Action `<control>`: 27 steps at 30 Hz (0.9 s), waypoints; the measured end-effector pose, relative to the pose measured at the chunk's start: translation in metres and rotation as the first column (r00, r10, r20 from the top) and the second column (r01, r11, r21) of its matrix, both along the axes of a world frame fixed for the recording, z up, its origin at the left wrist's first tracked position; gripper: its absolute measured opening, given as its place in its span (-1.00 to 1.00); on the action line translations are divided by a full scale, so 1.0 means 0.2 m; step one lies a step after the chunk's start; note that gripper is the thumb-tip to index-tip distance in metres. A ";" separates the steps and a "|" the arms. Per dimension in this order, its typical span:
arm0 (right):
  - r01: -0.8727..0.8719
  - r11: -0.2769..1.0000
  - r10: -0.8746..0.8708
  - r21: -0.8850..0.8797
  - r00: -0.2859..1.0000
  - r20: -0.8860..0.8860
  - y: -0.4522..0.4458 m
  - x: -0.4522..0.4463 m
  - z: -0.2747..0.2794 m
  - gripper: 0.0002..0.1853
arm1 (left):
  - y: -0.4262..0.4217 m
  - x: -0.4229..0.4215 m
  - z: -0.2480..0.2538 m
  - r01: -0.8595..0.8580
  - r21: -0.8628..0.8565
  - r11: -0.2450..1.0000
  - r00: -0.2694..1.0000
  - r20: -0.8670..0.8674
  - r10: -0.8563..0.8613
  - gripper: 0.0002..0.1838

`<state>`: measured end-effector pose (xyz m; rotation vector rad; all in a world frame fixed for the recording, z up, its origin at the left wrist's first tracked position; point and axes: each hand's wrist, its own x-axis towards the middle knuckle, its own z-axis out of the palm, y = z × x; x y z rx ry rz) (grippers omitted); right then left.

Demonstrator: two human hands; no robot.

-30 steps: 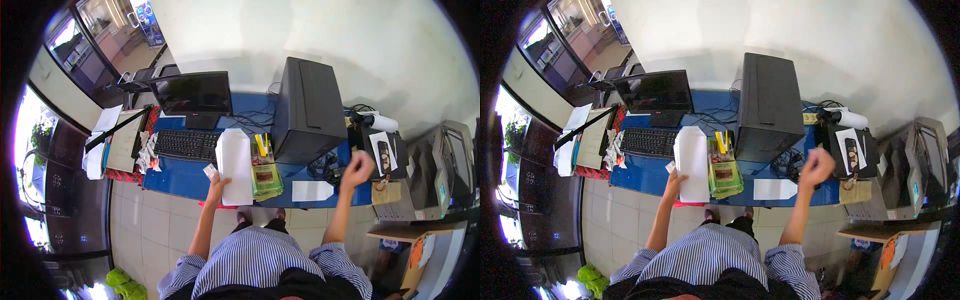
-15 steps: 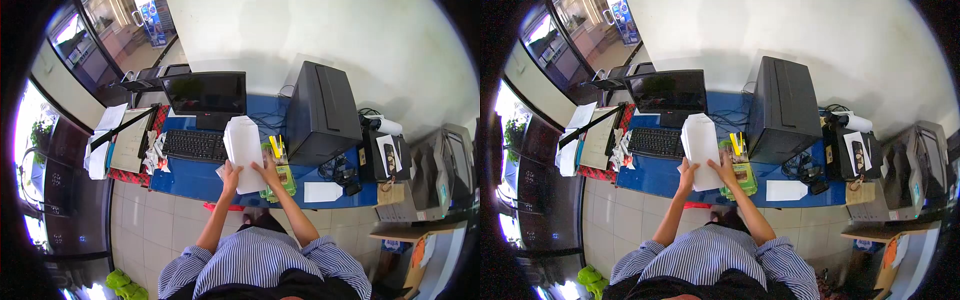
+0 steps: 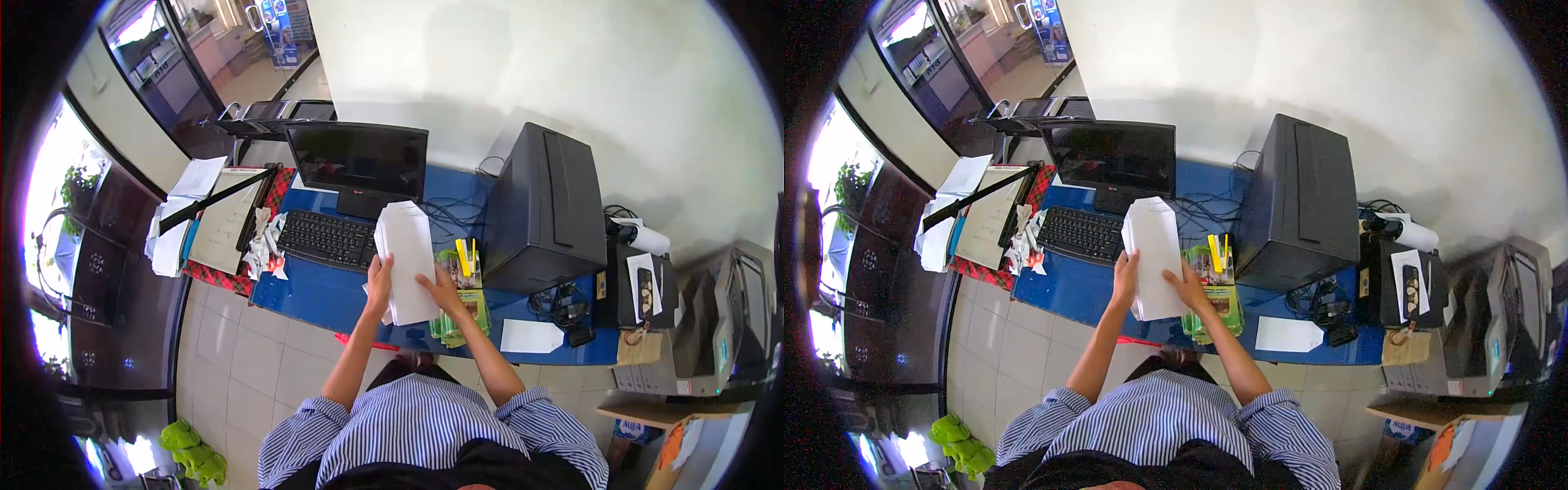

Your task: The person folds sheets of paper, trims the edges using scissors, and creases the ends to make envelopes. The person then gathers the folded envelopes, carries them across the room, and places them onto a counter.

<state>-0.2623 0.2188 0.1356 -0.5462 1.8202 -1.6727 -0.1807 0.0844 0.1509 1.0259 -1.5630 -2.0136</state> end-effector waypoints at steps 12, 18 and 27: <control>0.137 0.991 -0.136 -0.006 0.987 0.087 -0.18 0.10 -0.03 -0.57 | -0.19 0.06 -0.05 0.110 0.279 0.954 0.973 -0.226 -0.046 -0.54; 0.254 0.967 -0.255 -0.032 0.967 -0.024 -0.36 0.31 -0.10 -0.61 | -0.35 0.29 -0.10 0.227 0.243 0.943 0.964 -0.191 -0.183 -0.56; 0.375 0.925 -0.380 -0.065 0.908 -0.175 -0.58 0.60 -0.24 -0.64 | -0.46 0.61 -0.27 0.173 0.216 0.961 0.977 -0.162 -0.139 -0.60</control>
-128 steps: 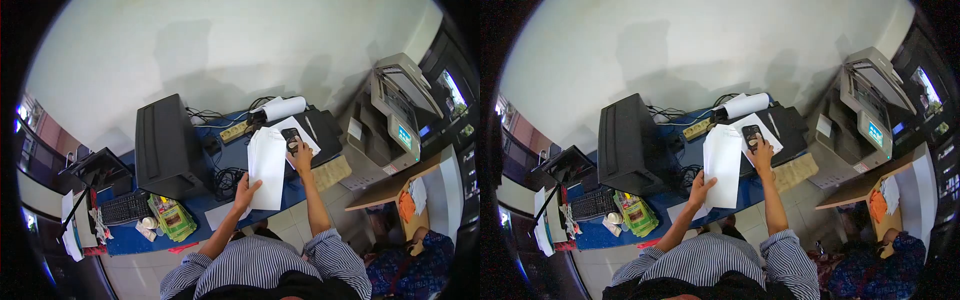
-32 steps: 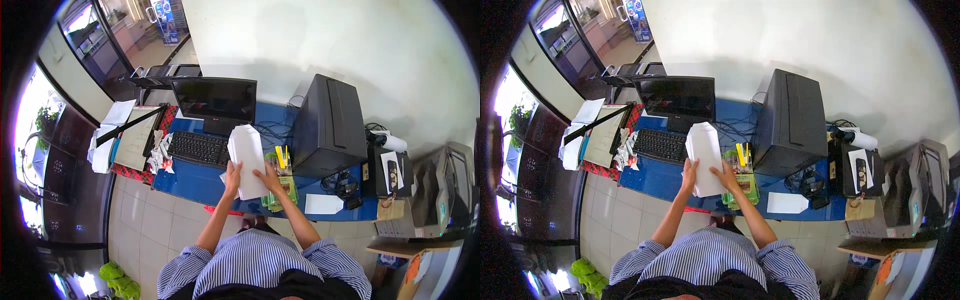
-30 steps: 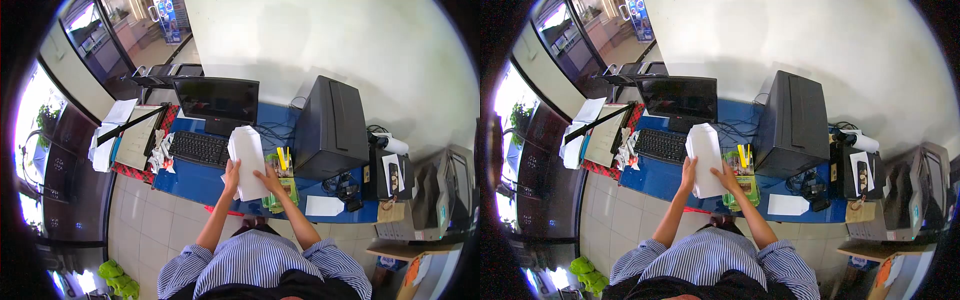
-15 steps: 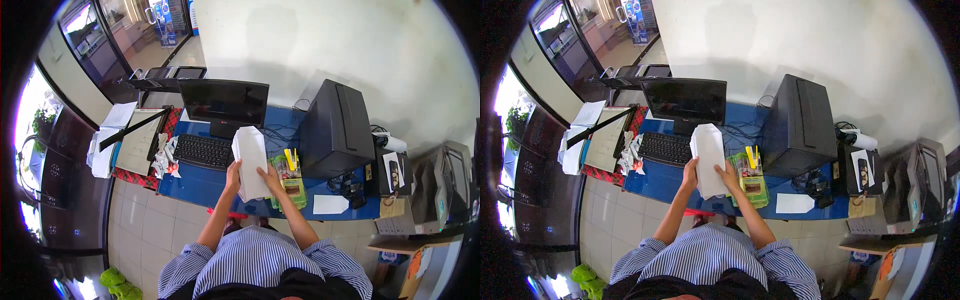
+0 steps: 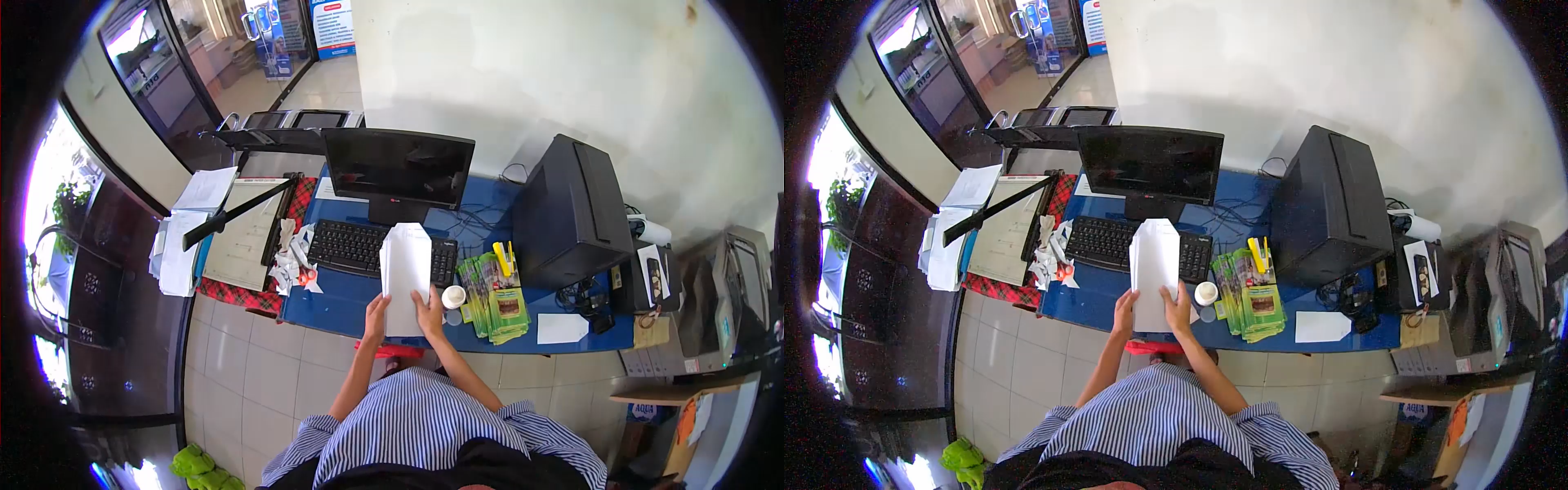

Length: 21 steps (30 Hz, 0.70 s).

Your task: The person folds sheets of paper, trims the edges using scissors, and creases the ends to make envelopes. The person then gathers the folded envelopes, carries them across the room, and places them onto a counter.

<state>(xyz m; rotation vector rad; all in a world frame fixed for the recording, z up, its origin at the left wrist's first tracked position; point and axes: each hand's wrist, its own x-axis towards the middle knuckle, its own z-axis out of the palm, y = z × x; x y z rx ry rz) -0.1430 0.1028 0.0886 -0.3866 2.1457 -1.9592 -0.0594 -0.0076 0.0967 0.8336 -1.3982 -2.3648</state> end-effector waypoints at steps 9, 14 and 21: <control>0.038 0.997 -0.037 0.063 0.999 -0.014 -0.08 0.11 -0.06 -0.62 | -0.09 0.10 -0.08 0.000 0.054 0.999 1.000 -0.028 0.001 -0.62; 0.011 0.999 -0.010 0.038 1.000 -0.013 -0.12 0.03 -0.03 -0.60 | -0.14 0.04 -0.05 0.016 0.031 0.999 0.999 -0.053 -0.014 -0.64; 0.023 0.999 -0.020 -0.032 0.997 0.069 -0.16 -0.14 0.04 -0.57 | -0.22 -0.09 0.04 0.062 -0.021 0.998 0.992 -0.106 -0.064 -0.65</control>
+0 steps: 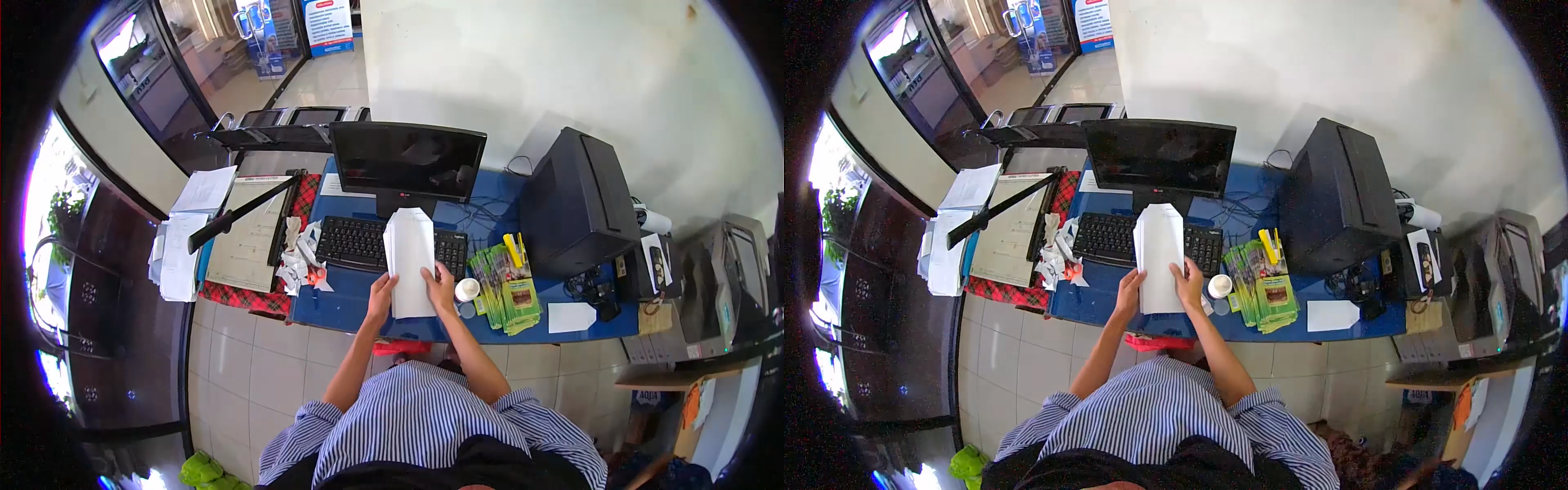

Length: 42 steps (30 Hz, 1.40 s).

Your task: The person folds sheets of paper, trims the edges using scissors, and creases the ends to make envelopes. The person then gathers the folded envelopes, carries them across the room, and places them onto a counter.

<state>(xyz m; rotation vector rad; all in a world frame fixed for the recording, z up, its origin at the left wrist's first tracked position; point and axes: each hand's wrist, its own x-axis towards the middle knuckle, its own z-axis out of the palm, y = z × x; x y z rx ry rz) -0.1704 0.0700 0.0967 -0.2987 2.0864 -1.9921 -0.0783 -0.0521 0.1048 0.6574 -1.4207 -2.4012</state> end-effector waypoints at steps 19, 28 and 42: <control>0.100 0.952 -0.013 -0.291 0.958 0.287 0.08 0.03 0.07 -0.72 | 0.00 -0.08 0.09 0.236 0.211 0.948 0.971 -0.083 -0.224 -0.58; 0.097 0.947 -0.017 -0.306 0.967 0.255 0.15 0.04 0.11 -0.71 | 0.03 -0.10 0.12 0.322 0.140 0.936 0.945 -0.114 -0.308 -0.57; 0.129 0.962 -0.079 -0.239 0.975 0.209 0.21 0.09 0.12 -0.68 | 0.09 -0.08 0.21 0.338 0.128 0.932 0.941 -0.072 -0.331 -0.65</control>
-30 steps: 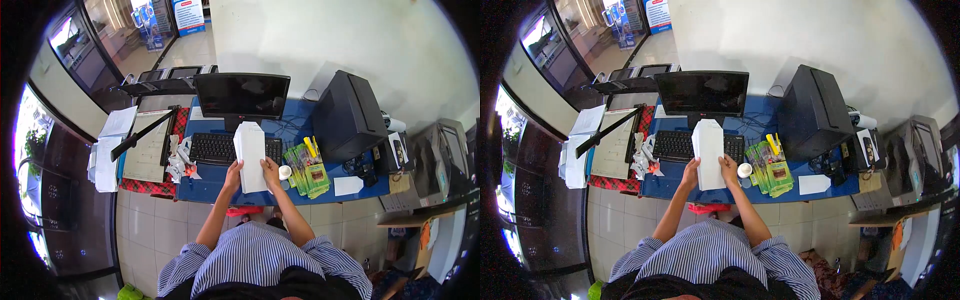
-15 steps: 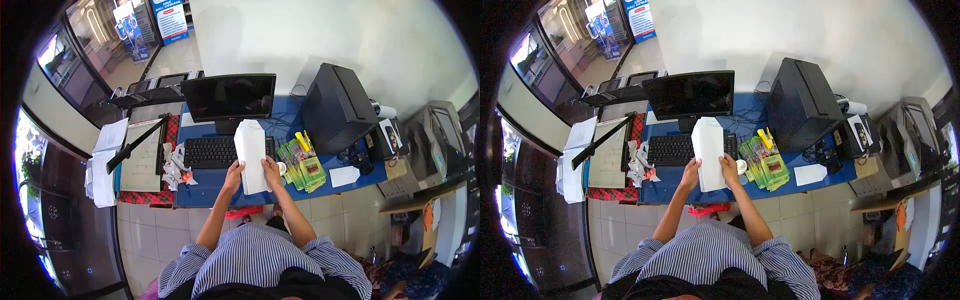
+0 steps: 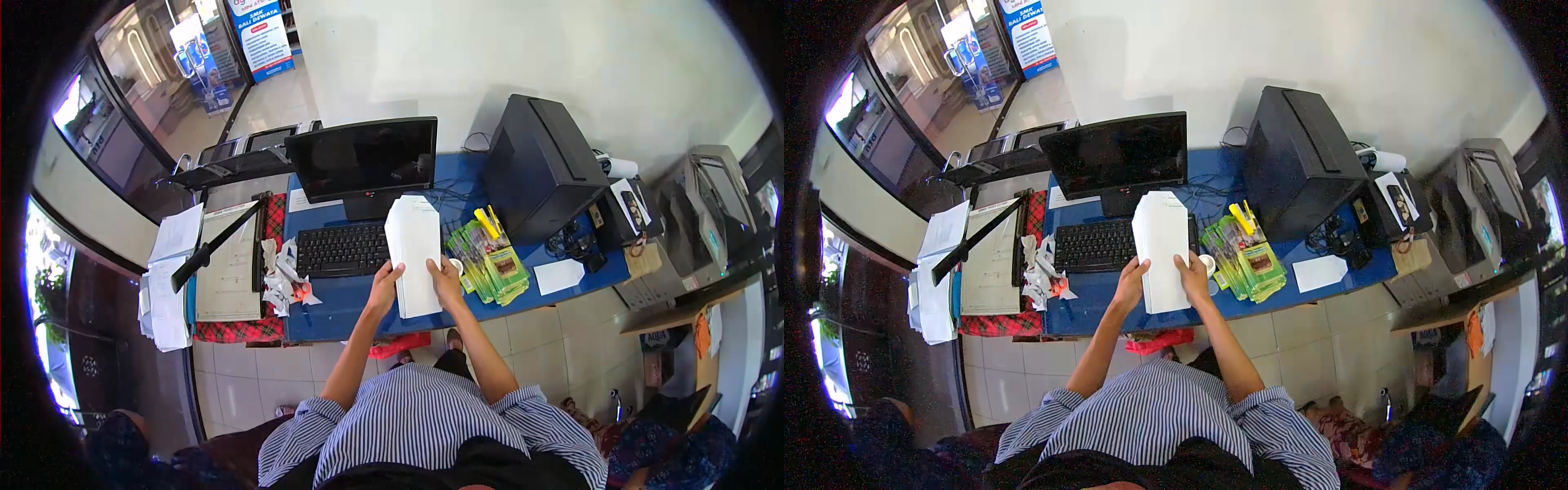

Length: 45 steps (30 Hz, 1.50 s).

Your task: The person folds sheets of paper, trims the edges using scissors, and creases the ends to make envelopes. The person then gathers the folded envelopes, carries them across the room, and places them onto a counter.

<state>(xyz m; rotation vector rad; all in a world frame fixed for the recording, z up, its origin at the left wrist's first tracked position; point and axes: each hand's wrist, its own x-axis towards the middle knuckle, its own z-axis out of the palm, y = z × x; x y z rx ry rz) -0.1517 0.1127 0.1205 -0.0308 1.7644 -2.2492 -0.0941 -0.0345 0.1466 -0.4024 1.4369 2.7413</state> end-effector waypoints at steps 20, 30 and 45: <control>0.064 0.981 -0.007 0.185 0.956 -0.294 0.15 0.10 0.02 -0.59 | 0.23 -0.06 0.02 -0.027 -0.296 0.955 1.000 0.003 0.029 -0.52; 0.116 0.986 -0.116 0.122 0.993 -0.009 0.51 0.16 0.18 -0.53 | 0.55 -0.11 0.02 0.072 -0.466 0.882 0.994 -0.042 -0.103 -0.50; 0.406 0.874 -0.344 0.268 0.905 -0.252 1.50 0.37 0.19 -0.35 | 1.60 -0.19 0.01 0.187 -0.553 0.812 0.914 -0.206 -0.350 -0.49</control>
